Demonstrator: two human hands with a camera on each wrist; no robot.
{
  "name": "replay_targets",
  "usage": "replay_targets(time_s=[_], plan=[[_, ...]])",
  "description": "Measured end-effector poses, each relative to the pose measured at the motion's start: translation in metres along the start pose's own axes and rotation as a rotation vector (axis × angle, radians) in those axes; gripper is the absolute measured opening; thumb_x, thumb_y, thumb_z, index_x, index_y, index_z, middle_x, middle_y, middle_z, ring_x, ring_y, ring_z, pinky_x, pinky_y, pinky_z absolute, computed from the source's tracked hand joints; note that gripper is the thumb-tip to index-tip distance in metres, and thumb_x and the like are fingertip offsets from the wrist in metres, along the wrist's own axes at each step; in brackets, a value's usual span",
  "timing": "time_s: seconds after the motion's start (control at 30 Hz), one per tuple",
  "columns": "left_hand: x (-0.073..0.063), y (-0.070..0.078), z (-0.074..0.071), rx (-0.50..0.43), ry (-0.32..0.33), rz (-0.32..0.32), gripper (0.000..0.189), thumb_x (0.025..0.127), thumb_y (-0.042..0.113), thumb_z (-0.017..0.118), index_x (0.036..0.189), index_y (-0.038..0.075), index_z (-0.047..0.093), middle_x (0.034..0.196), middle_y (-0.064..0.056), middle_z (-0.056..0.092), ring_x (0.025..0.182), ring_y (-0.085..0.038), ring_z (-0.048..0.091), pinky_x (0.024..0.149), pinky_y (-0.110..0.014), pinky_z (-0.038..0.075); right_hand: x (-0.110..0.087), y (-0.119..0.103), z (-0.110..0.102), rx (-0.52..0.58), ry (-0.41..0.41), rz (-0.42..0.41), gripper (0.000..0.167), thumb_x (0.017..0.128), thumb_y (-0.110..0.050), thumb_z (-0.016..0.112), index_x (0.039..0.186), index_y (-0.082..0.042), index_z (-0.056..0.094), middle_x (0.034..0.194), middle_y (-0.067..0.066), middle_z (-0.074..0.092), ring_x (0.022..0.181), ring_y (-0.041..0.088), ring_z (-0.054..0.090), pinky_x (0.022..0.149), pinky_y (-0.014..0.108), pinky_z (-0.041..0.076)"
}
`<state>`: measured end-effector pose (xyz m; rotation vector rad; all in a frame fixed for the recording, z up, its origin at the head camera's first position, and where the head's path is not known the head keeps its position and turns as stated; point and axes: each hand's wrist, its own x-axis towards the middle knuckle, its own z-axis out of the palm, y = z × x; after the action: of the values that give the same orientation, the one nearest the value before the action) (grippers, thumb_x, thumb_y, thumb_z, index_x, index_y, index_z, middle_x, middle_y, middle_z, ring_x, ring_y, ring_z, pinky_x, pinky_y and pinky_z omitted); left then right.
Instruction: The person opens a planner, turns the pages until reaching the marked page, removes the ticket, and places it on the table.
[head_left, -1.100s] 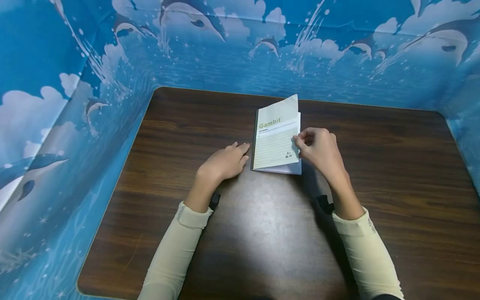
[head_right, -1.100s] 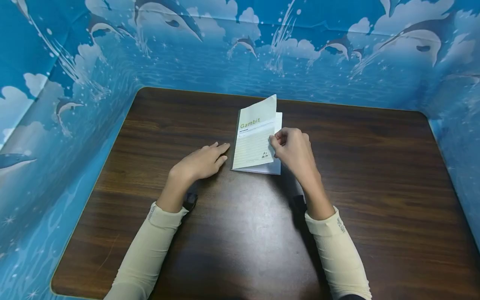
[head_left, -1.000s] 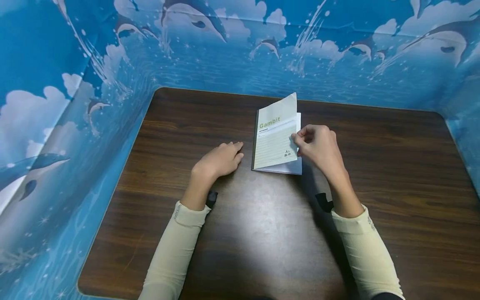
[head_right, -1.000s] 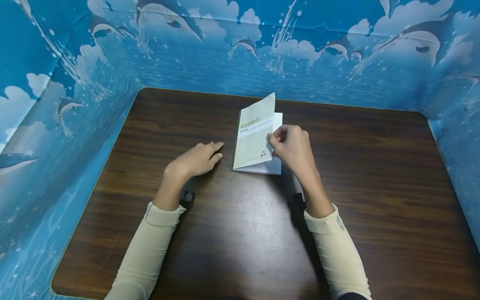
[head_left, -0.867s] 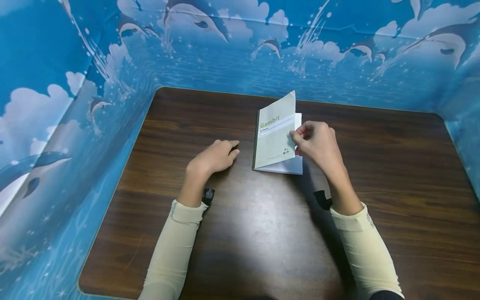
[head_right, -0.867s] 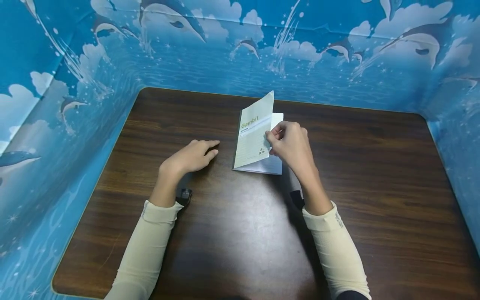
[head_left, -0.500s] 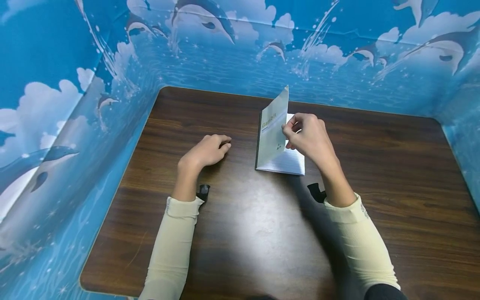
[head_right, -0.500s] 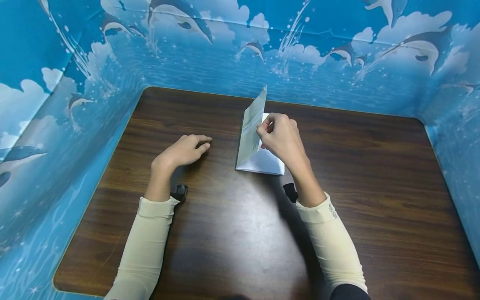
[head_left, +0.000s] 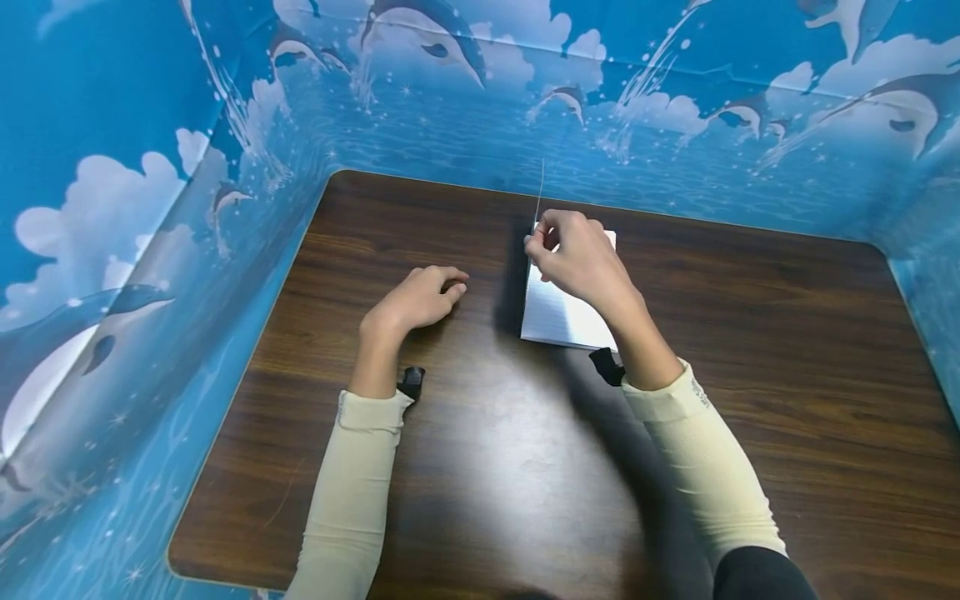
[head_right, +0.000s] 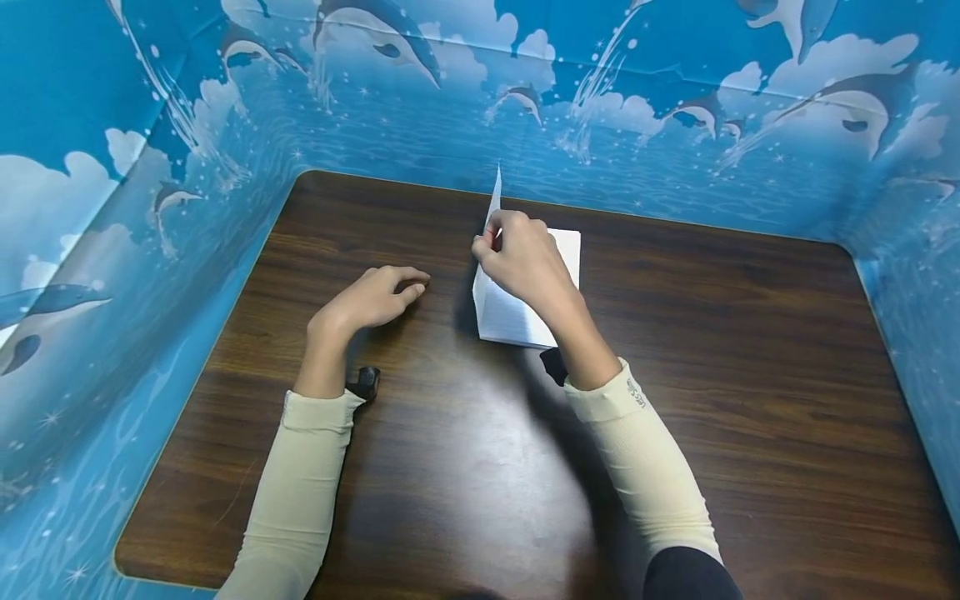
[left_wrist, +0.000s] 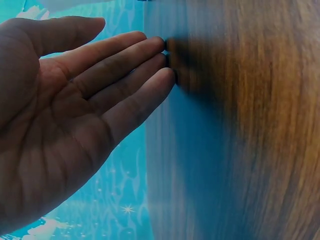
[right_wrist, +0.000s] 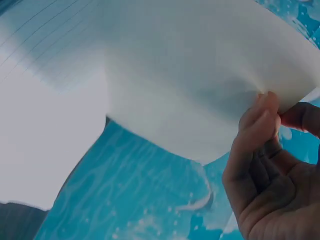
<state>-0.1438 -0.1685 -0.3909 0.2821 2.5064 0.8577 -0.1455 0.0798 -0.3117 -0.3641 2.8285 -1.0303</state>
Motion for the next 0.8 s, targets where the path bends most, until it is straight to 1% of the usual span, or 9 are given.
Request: replay_targets(time_s=[0.17,0.37,0.43,0.47,0.5,0.57,0.6,0.67,0.8], plan=[[0.001,-0.001,-0.002,0.003,0.001,0.036,0.046,0.117,0.025,0.043,0.159,0.009,0.051,0.164,-0.014,0.052,0.159,-0.034,0.040,0.127,-0.056,0.034,0.016,-0.017,0.015,-0.062,-0.070,-0.012,0.017,0.105,-0.022,0.059,0.094,-0.010,0.065,0.081,0.006,0.066,0.064,0.020,0.055,0.058,0.034,0.039],[0.001,-0.008,-0.008,-0.020,-0.007,0.069,0.047,0.117,0.025,0.041,0.158,0.004,0.050,0.158,-0.016,0.057,0.151,-0.033,0.050,0.124,-0.054,0.039,0.036,-0.033,0.046,-0.112,-0.154,-0.028,0.018,0.106,-0.023,0.056,0.094,-0.012,0.064,0.072,0.001,0.054,0.061,0.017,0.046,0.055,0.031,0.034],[-0.001,-0.012,-0.011,-0.033,-0.008,0.073,0.044,0.118,0.026,0.037,0.149,0.002,0.058,0.136,-0.020,0.066,0.127,-0.035,0.063,0.110,-0.051,0.048,0.043,-0.036,0.058,-0.113,-0.179,-0.027,0.019,0.107,-0.024,0.056,0.094,-0.012,0.063,0.071,0.001,0.052,0.060,0.016,0.044,0.055,0.030,0.033],[-0.001,-0.014,-0.013,-0.038,-0.005,0.073,0.042,0.118,0.025,0.035,0.140,0.001,0.062,0.122,-0.019,0.067,0.110,-0.033,0.064,0.101,-0.049,0.050,0.046,-0.037,0.064,-0.110,-0.191,-0.025,0.020,0.107,-0.025,0.056,0.094,-0.012,0.063,0.071,0.001,0.052,0.060,0.016,0.044,0.055,0.030,0.033],[-0.002,-0.017,-0.014,-0.043,0.001,0.071,0.040,0.118,0.024,0.033,0.129,0.002,0.065,0.107,-0.017,0.065,0.095,-0.031,0.062,0.092,-0.046,0.049,0.049,-0.037,0.070,-0.110,-0.202,-0.023,0.021,0.108,-0.026,0.056,0.094,-0.013,0.063,0.071,0.001,0.052,0.061,0.016,0.045,0.056,0.030,0.034],[-0.004,-0.021,-0.017,-0.064,0.007,0.065,0.037,0.117,0.022,0.031,0.105,0.004,0.061,0.086,-0.011,0.052,0.073,-0.024,0.046,0.078,-0.042,0.041,0.054,-0.038,0.083,-0.107,-0.224,-0.015,0.023,0.109,-0.031,0.057,0.095,-0.013,0.063,0.073,0.001,0.054,0.063,0.016,0.048,0.056,0.030,0.035],[-0.005,-0.023,-0.019,-0.077,0.007,0.060,0.037,0.117,0.021,0.030,0.096,0.006,0.056,0.080,-0.008,0.047,0.068,-0.022,0.040,0.074,-0.040,0.039,0.056,-0.037,0.089,-0.107,-0.236,-0.010,0.025,0.109,-0.034,0.058,0.097,-0.013,0.064,0.074,0.001,0.055,0.064,0.016,0.049,0.057,0.030,0.037],[-0.006,-0.027,-0.020,-0.106,0.001,0.055,0.037,0.116,0.019,0.030,0.087,0.009,0.051,0.077,-0.005,0.045,0.065,-0.018,0.037,0.071,-0.037,0.036,0.060,-0.034,0.099,-0.104,-0.255,0.000,0.027,0.110,-0.038,0.057,0.101,-0.013,0.064,0.077,0.001,0.058,0.065,0.016,0.052,0.058,0.030,0.039],[-0.008,-0.028,-0.022,-0.196,-0.034,0.042,0.037,0.115,0.016,0.030,0.087,0.009,0.051,0.078,-0.004,0.047,0.068,-0.017,0.045,0.076,-0.033,0.046,0.066,-0.025,0.116,-0.076,-0.272,0.014,0.030,0.112,-0.040,0.055,0.107,-0.012,0.064,0.079,0.002,0.057,0.066,0.016,0.051,0.059,0.029,0.040]])
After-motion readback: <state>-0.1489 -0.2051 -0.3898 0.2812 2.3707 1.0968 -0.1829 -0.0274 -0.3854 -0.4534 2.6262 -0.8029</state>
